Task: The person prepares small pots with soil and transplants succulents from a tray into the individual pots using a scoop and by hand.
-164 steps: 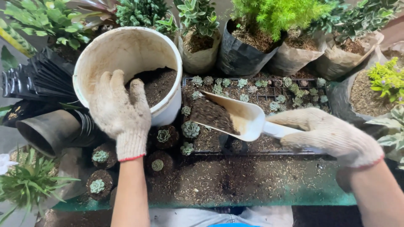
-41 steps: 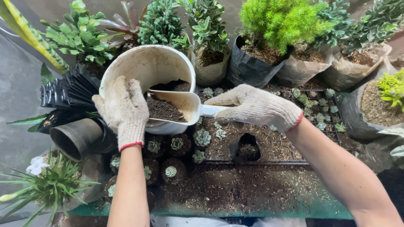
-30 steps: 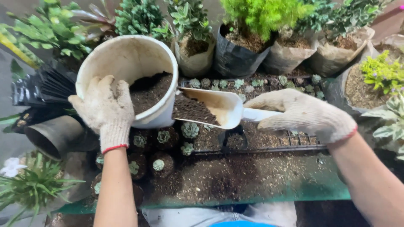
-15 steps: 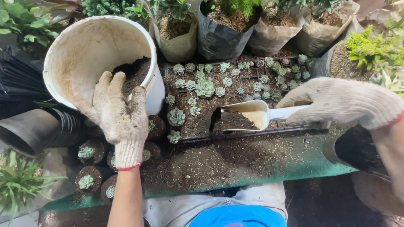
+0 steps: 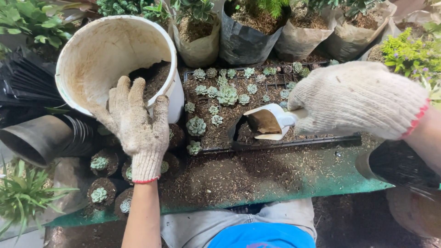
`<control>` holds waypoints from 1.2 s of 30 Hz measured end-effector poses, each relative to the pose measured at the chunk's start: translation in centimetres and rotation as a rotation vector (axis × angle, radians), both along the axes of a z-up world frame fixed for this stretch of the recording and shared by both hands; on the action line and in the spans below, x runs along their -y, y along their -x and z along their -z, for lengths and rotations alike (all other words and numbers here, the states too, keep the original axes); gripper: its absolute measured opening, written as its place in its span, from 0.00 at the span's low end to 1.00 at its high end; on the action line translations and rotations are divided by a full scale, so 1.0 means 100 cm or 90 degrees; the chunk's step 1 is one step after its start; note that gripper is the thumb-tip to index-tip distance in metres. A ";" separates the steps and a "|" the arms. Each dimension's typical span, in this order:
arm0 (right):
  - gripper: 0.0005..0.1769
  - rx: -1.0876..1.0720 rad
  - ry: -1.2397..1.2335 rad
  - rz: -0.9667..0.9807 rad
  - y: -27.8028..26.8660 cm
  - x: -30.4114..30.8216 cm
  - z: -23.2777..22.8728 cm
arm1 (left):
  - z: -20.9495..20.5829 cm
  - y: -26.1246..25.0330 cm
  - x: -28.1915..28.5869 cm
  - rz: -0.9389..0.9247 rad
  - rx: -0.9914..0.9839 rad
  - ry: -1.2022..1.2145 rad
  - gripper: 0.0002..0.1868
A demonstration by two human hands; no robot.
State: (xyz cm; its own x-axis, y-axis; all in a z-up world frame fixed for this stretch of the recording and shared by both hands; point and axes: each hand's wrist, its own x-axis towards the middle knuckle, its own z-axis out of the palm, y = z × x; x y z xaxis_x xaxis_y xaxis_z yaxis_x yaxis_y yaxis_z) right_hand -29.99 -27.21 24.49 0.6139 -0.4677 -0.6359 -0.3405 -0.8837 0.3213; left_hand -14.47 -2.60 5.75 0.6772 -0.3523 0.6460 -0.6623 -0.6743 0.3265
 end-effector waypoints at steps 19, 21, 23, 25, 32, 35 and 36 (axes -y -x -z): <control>0.24 0.459 -0.690 0.193 -0.090 -0.058 -0.022 | 0.032 -0.007 -0.006 0.069 -0.037 0.198 0.26; 0.33 0.493 -0.832 0.289 -0.110 -0.064 -0.001 | 0.041 -0.015 -0.010 -0.009 -0.007 0.095 0.25; 0.33 0.508 -0.868 0.368 -0.128 -0.067 0.021 | 0.059 -0.031 -0.009 0.069 -0.205 0.209 0.33; 0.28 0.528 -0.800 0.310 -0.130 -0.063 0.036 | 0.024 -0.011 -0.006 0.045 -0.125 0.136 0.29; 0.27 0.492 -1.250 0.333 -0.105 -0.023 0.063 | 0.022 0.013 -0.002 0.037 0.000 0.116 0.21; 0.34 0.640 -1.075 0.246 -0.062 -0.007 0.066 | 0.009 0.019 0.000 0.065 -0.013 0.089 0.19; 0.34 0.638 -1.073 0.249 -0.053 -0.003 0.076 | 0.006 0.027 0.005 0.065 -0.016 0.089 0.19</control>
